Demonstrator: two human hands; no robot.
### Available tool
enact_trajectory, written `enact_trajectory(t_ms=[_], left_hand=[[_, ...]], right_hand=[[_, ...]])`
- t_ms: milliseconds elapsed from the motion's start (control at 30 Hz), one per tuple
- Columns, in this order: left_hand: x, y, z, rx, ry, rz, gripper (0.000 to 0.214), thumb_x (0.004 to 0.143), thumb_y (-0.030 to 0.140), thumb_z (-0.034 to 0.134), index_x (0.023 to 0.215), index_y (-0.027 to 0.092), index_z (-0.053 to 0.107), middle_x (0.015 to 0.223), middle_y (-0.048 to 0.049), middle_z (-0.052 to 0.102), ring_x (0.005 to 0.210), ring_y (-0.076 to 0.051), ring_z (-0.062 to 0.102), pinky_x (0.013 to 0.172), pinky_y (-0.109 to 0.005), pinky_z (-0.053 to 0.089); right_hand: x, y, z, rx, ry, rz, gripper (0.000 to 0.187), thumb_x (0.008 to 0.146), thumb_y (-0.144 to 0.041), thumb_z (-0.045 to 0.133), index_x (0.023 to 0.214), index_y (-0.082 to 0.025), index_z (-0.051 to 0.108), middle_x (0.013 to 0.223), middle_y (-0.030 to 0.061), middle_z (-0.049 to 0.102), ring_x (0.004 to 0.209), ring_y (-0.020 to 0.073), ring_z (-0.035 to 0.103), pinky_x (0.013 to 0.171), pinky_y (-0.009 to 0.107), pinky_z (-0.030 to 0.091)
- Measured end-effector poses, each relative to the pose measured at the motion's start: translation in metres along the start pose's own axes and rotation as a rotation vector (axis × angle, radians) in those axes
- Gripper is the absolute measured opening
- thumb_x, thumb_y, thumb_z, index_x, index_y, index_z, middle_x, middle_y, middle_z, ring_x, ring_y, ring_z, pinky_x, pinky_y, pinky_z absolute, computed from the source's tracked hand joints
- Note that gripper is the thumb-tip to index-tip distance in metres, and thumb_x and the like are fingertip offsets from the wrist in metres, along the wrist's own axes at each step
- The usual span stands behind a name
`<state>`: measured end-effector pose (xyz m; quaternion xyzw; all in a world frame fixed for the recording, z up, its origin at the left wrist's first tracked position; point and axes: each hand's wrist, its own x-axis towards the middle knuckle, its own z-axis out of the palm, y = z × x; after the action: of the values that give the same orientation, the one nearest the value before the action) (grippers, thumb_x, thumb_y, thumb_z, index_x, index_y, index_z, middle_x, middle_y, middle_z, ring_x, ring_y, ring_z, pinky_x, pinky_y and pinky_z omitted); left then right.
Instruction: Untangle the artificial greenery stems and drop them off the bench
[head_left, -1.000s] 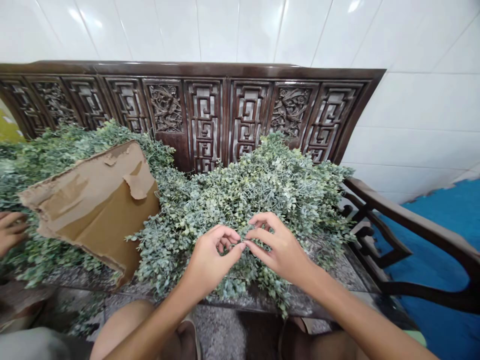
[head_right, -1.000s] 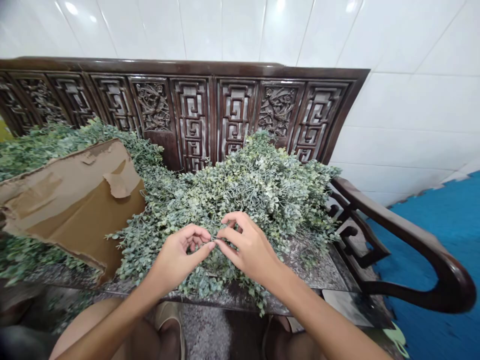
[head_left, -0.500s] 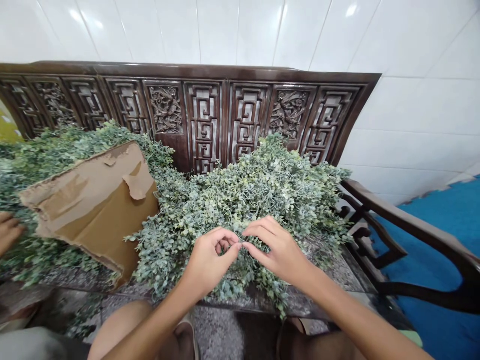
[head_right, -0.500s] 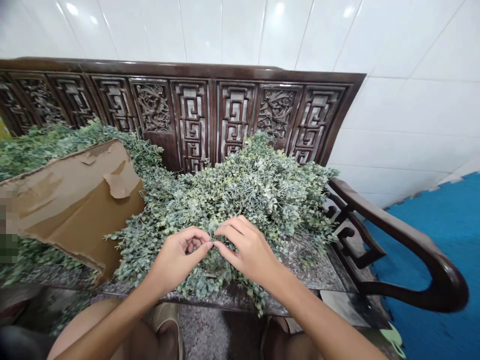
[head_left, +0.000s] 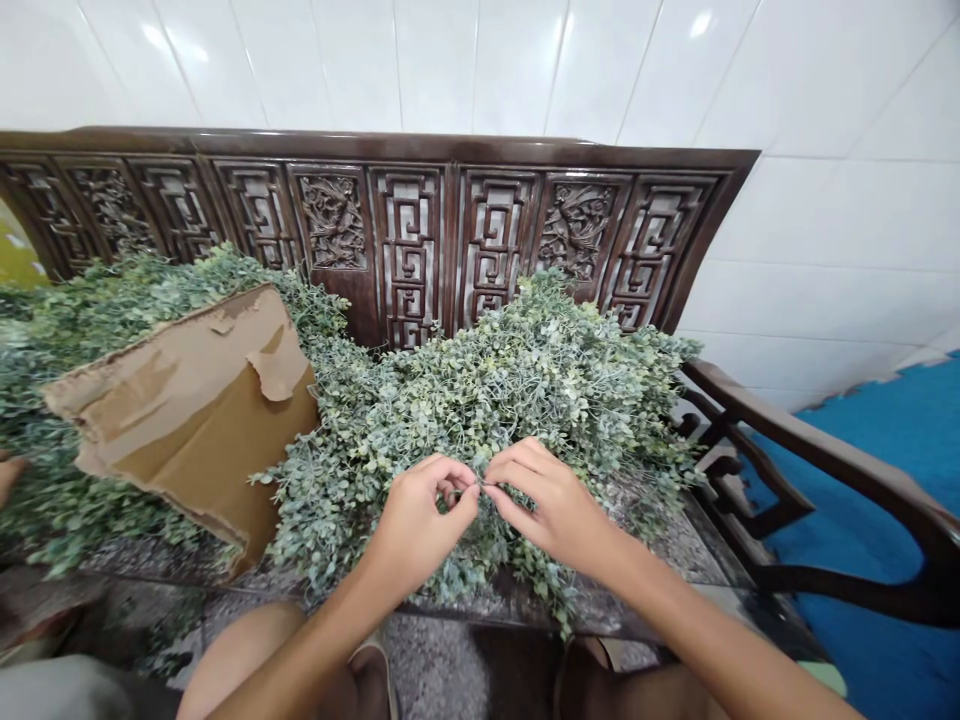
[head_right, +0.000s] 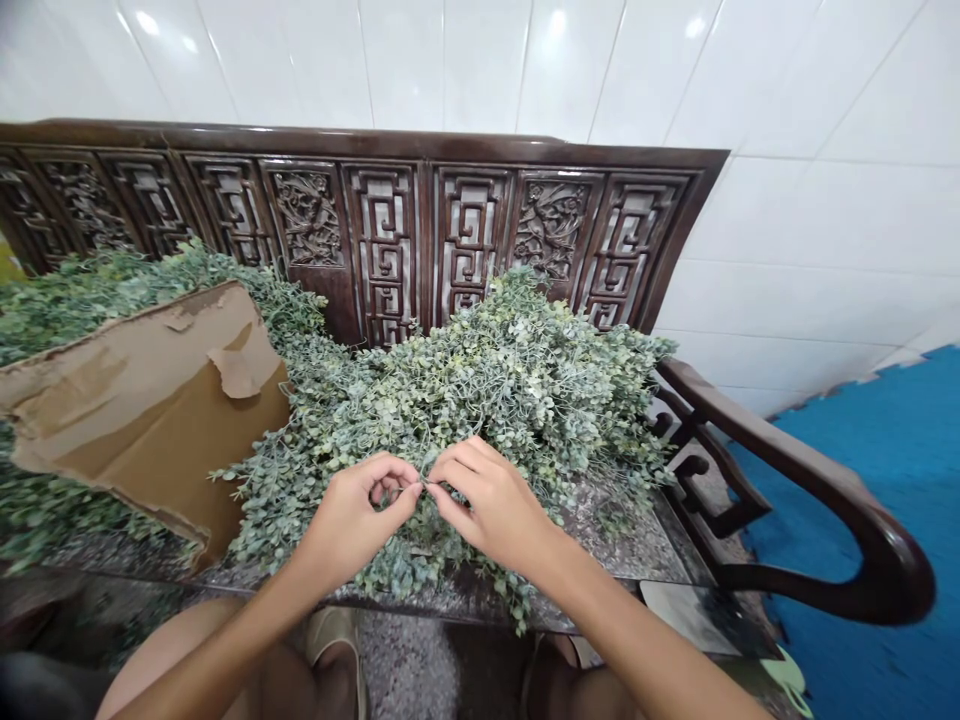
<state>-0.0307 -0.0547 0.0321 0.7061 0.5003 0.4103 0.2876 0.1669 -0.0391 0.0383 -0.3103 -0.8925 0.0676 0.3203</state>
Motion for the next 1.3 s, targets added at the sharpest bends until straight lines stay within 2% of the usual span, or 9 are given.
enact_trajectory(t_ms=[233, 367, 567, 833, 1033, 1300], left_hand=[[-0.002, -0.001, 0.001, 0.131, 0.031, 0.132, 0.010, 0.083, 0.014, 0.057, 0.080, 0.020, 0.064, 0.076, 0.0021, 0.060, 0.065, -0.012, 0.054, 0.065, -0.024, 0.041], [-0.003, -0.003, 0.002, 0.145, 0.020, 0.173, 0.011, 0.086, 0.013, 0.056, 0.081, 0.020, 0.064, 0.075, 0.0015, 0.059, 0.067, -0.013, 0.054, 0.066, -0.024, 0.042], [-0.004, -0.005, 0.004, 0.176, 0.015, 0.225, 0.012, 0.090, 0.016, 0.056, 0.084, 0.019, 0.066, 0.076, 0.0004, 0.060, 0.069, -0.014, 0.055, 0.069, -0.027, 0.042], [-0.003, -0.004, 0.007, 0.189, 0.037, 0.217, 0.015, 0.088, 0.015, 0.054, 0.080, 0.019, 0.066, 0.073, 0.0000, 0.060, 0.068, -0.014, 0.055, 0.067, -0.028, 0.042], [-0.003, 0.000, 0.005, 0.163, 0.048, 0.153, 0.013, 0.082, 0.012, 0.056, 0.078, 0.019, 0.066, 0.072, 0.0011, 0.060, 0.067, -0.014, 0.055, 0.066, -0.026, 0.041], [-0.005, 0.004, 0.006, 0.189, -0.005, 0.141, 0.012, 0.081, 0.010, 0.056, 0.073, 0.019, 0.057, 0.074, 0.0020, 0.058, 0.069, -0.014, 0.052, 0.069, -0.028, 0.037]], right_hand=[[0.000, -0.001, 0.001, 0.060, -0.038, 0.060, 0.007, 0.097, -0.019, 0.053, 0.096, -0.019, 0.060, 0.096, 0.0060, 0.064, 0.090, 0.0205, 0.055, 0.088, 0.038, 0.043], [-0.001, -0.004, 0.005, 0.176, -0.017, 0.165, 0.008, 0.095, -0.020, 0.057, 0.102, -0.021, 0.062, 0.095, 0.0037, 0.066, 0.092, 0.0199, 0.056, 0.087, 0.037, 0.045], [0.000, -0.003, 0.009, 0.240, 0.025, 0.242, 0.013, 0.096, -0.021, 0.057, 0.097, -0.022, 0.070, 0.089, 0.0028, 0.071, 0.086, 0.0199, 0.059, 0.080, 0.036, 0.046], [0.001, -0.006, 0.011, 0.236, 0.078, 0.206, 0.021, 0.089, -0.011, 0.060, 0.103, -0.022, 0.071, 0.093, 0.0038, 0.073, 0.092, 0.0213, 0.061, 0.081, 0.037, 0.050], [-0.002, -0.006, 0.014, 0.235, 0.100, 0.187, 0.022, 0.092, -0.014, 0.059, 0.108, -0.023, 0.069, 0.095, 0.0039, 0.073, 0.090, 0.0213, 0.060, 0.079, 0.036, 0.050], [0.002, -0.013, 0.013, 0.200, 0.034, 0.223, 0.012, 0.085, -0.009, 0.058, 0.081, -0.020, 0.059, 0.078, 0.0018, 0.063, 0.082, 0.0197, 0.054, 0.070, 0.030, 0.043]])
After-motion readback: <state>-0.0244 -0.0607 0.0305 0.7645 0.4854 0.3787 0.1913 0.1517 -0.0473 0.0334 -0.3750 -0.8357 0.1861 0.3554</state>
